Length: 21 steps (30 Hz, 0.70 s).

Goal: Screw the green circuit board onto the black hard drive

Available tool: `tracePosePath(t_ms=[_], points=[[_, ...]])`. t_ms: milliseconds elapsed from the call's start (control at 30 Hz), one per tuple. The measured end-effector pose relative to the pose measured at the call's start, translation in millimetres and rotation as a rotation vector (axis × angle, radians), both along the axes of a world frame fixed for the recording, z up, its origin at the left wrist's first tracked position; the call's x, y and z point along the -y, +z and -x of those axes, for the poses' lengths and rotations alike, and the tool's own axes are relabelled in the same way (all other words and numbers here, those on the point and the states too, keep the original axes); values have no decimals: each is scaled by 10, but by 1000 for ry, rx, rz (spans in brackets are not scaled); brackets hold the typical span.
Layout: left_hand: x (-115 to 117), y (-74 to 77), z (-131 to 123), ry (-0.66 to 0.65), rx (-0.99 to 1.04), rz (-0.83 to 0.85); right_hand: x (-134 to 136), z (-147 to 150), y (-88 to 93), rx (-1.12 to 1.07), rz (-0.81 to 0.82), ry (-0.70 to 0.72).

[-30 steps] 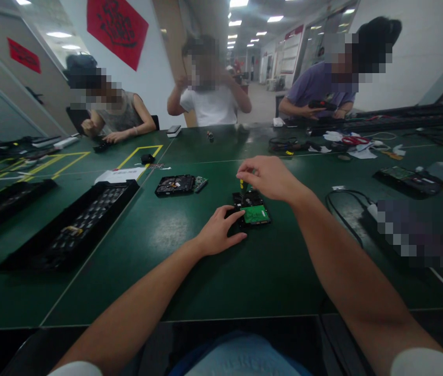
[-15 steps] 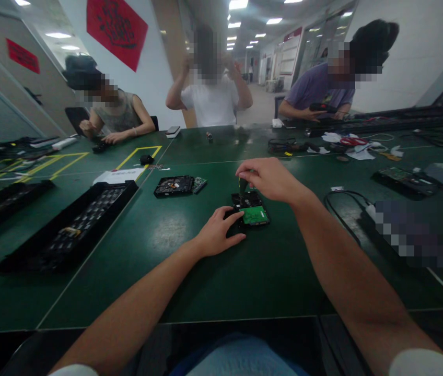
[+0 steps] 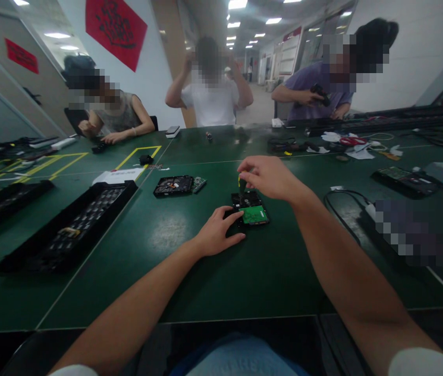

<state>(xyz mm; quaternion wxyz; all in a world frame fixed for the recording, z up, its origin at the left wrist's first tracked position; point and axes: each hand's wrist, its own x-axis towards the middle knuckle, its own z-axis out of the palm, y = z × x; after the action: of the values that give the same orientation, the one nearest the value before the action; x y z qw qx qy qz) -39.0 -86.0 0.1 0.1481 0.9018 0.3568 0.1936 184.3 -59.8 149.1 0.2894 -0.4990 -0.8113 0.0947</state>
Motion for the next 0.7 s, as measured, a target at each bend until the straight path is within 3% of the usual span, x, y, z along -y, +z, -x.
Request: tracePosePath(t_ms=[400,700], points=[[13,20,-6,-3,10,-1,45,-1,44,-33,29,51],[24,26,-14,3,21,-5,9,6,3,16,-47,-43]])
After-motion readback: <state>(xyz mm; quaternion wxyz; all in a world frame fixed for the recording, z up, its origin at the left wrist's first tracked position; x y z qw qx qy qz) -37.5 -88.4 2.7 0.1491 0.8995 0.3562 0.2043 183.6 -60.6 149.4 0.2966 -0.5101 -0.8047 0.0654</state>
